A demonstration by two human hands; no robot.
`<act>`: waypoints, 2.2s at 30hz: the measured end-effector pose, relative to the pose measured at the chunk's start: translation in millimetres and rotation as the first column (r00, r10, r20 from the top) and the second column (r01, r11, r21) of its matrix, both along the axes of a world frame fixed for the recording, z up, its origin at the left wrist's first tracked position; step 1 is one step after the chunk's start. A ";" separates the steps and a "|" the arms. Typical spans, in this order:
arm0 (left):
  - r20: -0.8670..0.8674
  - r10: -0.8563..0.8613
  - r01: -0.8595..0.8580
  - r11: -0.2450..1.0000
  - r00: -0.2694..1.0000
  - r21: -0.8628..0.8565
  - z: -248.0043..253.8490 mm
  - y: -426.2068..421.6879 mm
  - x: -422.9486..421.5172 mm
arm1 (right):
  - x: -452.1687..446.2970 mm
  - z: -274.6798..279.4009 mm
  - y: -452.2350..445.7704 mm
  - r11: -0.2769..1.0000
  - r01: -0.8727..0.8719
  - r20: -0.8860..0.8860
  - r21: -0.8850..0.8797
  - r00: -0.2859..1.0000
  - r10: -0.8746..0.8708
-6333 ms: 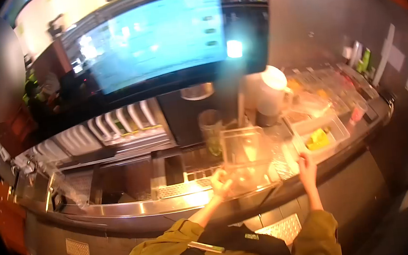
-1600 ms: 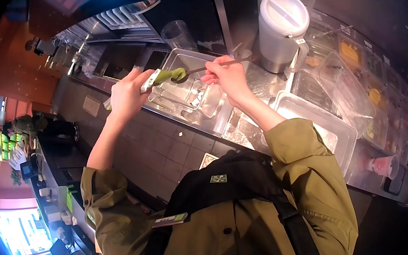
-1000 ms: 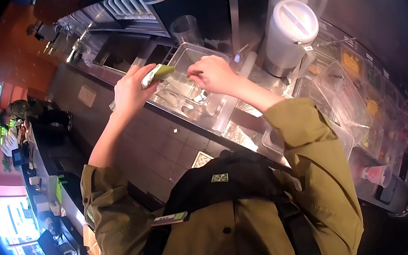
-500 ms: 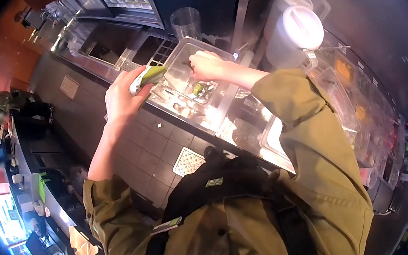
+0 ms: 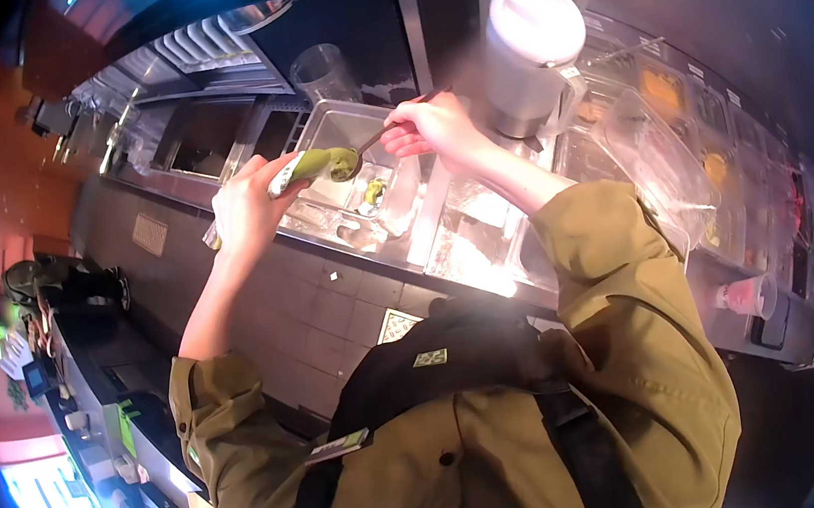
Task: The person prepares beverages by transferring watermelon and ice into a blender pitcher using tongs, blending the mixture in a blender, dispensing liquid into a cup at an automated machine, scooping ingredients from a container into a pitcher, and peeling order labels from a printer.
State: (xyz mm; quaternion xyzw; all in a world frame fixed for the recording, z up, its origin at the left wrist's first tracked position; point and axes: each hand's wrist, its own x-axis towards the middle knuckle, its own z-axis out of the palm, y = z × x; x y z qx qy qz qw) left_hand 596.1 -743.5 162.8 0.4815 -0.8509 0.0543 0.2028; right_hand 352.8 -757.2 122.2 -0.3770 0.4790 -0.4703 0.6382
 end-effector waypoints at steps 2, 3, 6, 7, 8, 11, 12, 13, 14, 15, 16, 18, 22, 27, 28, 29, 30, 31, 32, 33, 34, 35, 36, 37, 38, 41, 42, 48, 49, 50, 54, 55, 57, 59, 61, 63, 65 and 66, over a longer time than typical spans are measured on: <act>0.015 -0.010 0.010 1.000 1.000 0.001 -1.5 -0.8 -0.6 | -3.1 -8.4 1.0 0.999 0.013 0.054 0.041 0.998 -0.015; 0.021 -0.011 0.011 1.000 1.000 0.002 -2.1 -1.3 -0.9 | -4.2 -11.7 0.9 0.998 0.014 0.080 0.061 0.997 -0.019; 0.067 -0.036 0.037 0.999 0.997 -0.018 -4.0 -0.7 0.8 | -6.4 -18.5 1.3 0.997 0.022 0.125 0.080 0.992 -0.032; 0.086 -0.034 0.036 0.999 0.996 -0.027 -4.8 -0.5 1.2 | -6.5 -19.8 1.4 0.996 0.025 0.145 0.086 0.989 -0.038; 0.105 -0.032 0.036 0.999 0.994 -0.035 -5.6 -0.5 0.9 | -5.8 -19.7 1.6 0.995 0.027 0.156 0.099 0.987 -0.042; 0.180 -0.034 0.049 0.996 0.983 -0.081 -10.3 0.3 2.2 | -3.7 -19.9 0.4 0.989 0.032 0.204 0.144 0.977 -0.061; 0.201 -0.039 0.061 0.993 0.979 -0.105 -10.7 1.7 1.8 | -3.5 -21.6 -0.7 0.986 0.036 0.231 0.165 0.970 -0.074; 0.222 -0.044 0.075 0.989 0.974 -0.130 -10.8 2.9 1.3 | -3.5 -23.5 -2.1 0.982 0.040 0.257 0.185 0.963 -0.087; 0.235 -0.048 0.083 0.986 0.971 -0.141 -10.7 5.2 1.0 | -4.0 -25.6 -4.2 0.979 0.044 0.285 0.199 0.953 -0.100; 0.251 -0.053 0.093 0.984 0.967 -0.149 -10.7 7.0 1.1 | -3.8 -25.2 -6.1 0.976 0.077 0.289 0.202 0.948 -0.135; 0.265 -0.057 0.102 0.982 0.962 -0.158 -10.6 8.4 1.6 | -3.1 -23.4 -8.0 0.972 0.111 0.292 0.206 0.941 -0.169; 0.259 -0.038 0.069 0.991 0.965 -0.112 -10.6 9.5 4.7 | -0.7 -16.3 -11.6 0.972 0.164 0.226 0.171 0.953 -0.200; -0.176 0.152 -0.080 0.929 0.972 0.361 -7.1 0.8 19.2 | 18.6 -0.9 -24.8 0.995 -0.080 -0.171 -0.067 0.983 0.067; -0.593 0.751 0.676 0.277 0.290 0.682 -19.4 3.7 39.3 | 52.3 -22.2 -57.4 0.787 -0.598 -0.780 -0.152 0.561 0.276; -0.553 0.814 0.785 0.221 0.179 0.579 -39.3 1.9 48.1 | 59.1 -21.0 -54.3 0.748 -0.657 -0.854 -0.098 0.441 0.276; -0.486 0.871 0.874 0.177 0.076 0.452 -47.5 4.0 50.9 | 63.4 -22.4 -52.5 0.707 -0.707 -0.911 -0.032 0.311 0.269; -0.480 0.877 0.914 0.170 0.029 0.367 -54.7 9.5 49.7 | 63.0 -50.3 -60.9 0.466 -0.885 -0.970 0.006 0.107 0.217; -0.456 0.889 0.949 0.167 -0.027 0.268 -61.1 13.7 47.3 | 64.1 -47.7 -61.3 0.462 -0.886 -0.974 0.031 0.077 0.213; -0.425 0.902 0.972 0.164 -0.078 0.169 -67.7 17.5 45.7 | 65.1 -45.4 -61.3 0.461 -0.886 -0.976 0.054 0.050 0.210; -0.394 0.910 0.984 0.167 -0.129 0.064 -73.0 20.4 42.5 | 65.0 -40.9 -61.8 0.459 -0.885 -0.980 0.076 0.020 0.200; -0.461 0.878 0.950 0.242 -0.129 0.196 -70.7 29.2 36.7 | 65.5 -35.9 -55.5 0.519 -0.846 -0.953 0.124 0.045 0.300; -0.446 0.883 0.970 0.216 -0.145 0.114 -75.0 32.4 34.6 | 65.9 -32.5 -57.4 0.514 -0.853 -0.960 0.089 0.063 0.272; -0.432 0.888 0.981 0.190 -0.160 0.029 -80.0 33.4 33.1 | 66.0 -29.4 -61.7 0.509 -0.859 -0.967 0.055 0.081 0.241; -0.417 0.892 0.985 0.164 -0.172 -0.056 -82.9 34.1 33.0 | 66.2 -28.7 -64.6 0.502 -0.865 -0.972 0.019 0.101 0.211; -0.474 0.865 0.986 0.153 -0.163 -0.059 -83.2 35.0 34.1 | 68.5 -34.2 -57.4 0.611 -0.782 -0.931 -0.122 0.303 0.202; -0.484 0.859 0.986 0.160 -0.166 -0.053 -76.4 35.4 35.2 | 83.6 -23.8 -47.7 0.708 -0.701 -0.906 0.087 0.240 0.349; -0.484 0.861 0.986 0.164 -0.153 -0.020 -75.6 34.5 35.6 | 84.7 -26.5 -38.7 0.589 -0.790 -0.773 0.172 0.262 0.578; -0.481 0.868 0.992 0.099 -0.122 -0.074 -93.7 26.6 43.1 | 80.4 -27.2 -46.2 0.644 -0.734 -0.826 0.216 0.214 0.521; -0.488 0.867 0.995 0.093 -0.103 -0.045 -93.9 20.8 44.0 | 80.5 -27.8 -40.9 0.539 -0.790 -0.714 0.291 0.196 0.673; -0.483 0.871 0.996 0.088 -0.085 -0.016 -95.3 20.5 43.8 | 83.4 -15.4 -55.9 0.564 -0.732 -0.781 0.382 0.070 0.620; -0.480 0.875 0.996 0.082 -0.060 0.025 -95.8 21.4 42.0 | 80.9 7.2 -54.2 0.631 -0.670 -0.802 0.391 0.088 0.591; -0.489 0.870 0.996 0.082 -0.056 0.033 -95.6 22.9 42.7 | 71.4 -29.2 -76.7 0.780 -0.601 -0.847 0.175 0.311 0.430; -0.454 0.888 0.987 0.129 -0.072 0.095 -96.7 20.9 45.8 | 76.5 -15.5 -64.2 0.648 -0.712 -0.815 0.272 0.187 0.549; -0.390 0.916 0.971 0.172 -0.095 0.168 -100.2 26.4 51.5 | 74.3 -17.4 -67.3 0.851 -0.511 -0.761 0.120 0.503 0.409; -0.386 0.918 0.946 0.201 -0.092 0.252 -98.4 25.6 52.7 | 75.0 -49.4 -54.0 0.492 -0.869 -0.965 -0.052 0.170 0.199; -0.486 0.873 0.985 0.122 -0.047 0.124 -100.3 18.0 49.4 | 68.4 -39.4 -50.1 0.802 -0.559 -0.846 -0.211 0.516 0.137; -0.539 0.842 0.962 0.131 0.020 0.241 -102.7 22.9 60.1 | 51.0 -6.0 -22.4 0.909 -0.078 -0.422 -0.409 0.900 -0.112; -0.519 0.855 0.948 0.151 0.017 0.279 -107.5 24.8 68.7 | 37.0 17.8 5.4 0.871 0.043 -0.257 -0.489 0.947 -0.191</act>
